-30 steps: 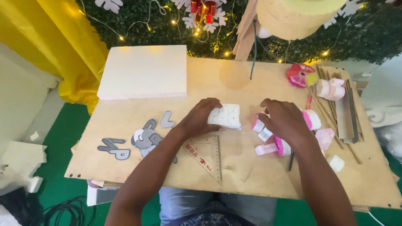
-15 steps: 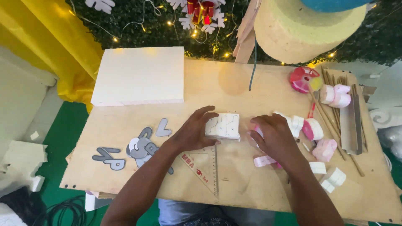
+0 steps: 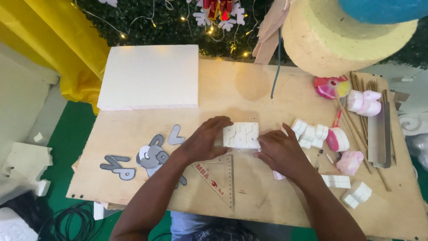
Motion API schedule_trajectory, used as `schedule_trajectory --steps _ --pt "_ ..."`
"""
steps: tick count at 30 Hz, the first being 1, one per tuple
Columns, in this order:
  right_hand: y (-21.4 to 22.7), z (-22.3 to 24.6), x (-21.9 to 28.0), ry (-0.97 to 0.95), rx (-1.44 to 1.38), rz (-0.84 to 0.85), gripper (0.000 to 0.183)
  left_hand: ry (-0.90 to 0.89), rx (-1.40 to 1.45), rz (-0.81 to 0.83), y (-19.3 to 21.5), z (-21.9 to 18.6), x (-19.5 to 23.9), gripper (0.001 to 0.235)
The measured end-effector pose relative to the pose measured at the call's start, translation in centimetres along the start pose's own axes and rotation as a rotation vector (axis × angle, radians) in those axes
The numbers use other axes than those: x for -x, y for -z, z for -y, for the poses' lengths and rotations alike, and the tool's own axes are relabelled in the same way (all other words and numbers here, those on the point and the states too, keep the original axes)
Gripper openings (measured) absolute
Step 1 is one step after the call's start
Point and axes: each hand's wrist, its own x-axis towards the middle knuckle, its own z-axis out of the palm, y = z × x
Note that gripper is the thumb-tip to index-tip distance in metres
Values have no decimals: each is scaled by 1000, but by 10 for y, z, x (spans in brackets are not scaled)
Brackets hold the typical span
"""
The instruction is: Sorting and arranging small foam blocks and cutouts on a wooden work surface.
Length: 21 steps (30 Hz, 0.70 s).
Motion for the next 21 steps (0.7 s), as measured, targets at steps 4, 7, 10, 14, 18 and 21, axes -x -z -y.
schedule_trajectory --steps 4,7,10,14,18,21 --pt "-5 -2 -2 18 -25 -9 28 -63 31 -35 18 -19 4 69" --pt "2 0 -2 34 -87 -60 23 -94 94 -9 28 -29 7 73" --pt "12 3 -3 62 -174 -33 20 -46 203 5 23 -24 11 76" --pt "0 3 -3 96 -175 -62 16 -16 362 30 18 -25 13 71" --pt "-5 3 -4 44 1 -301 20 20 423 15 11 -30 11 69" --pt "3 -3 2 -44 -64 -320 10 29 314 -50 5 -27 10 66"
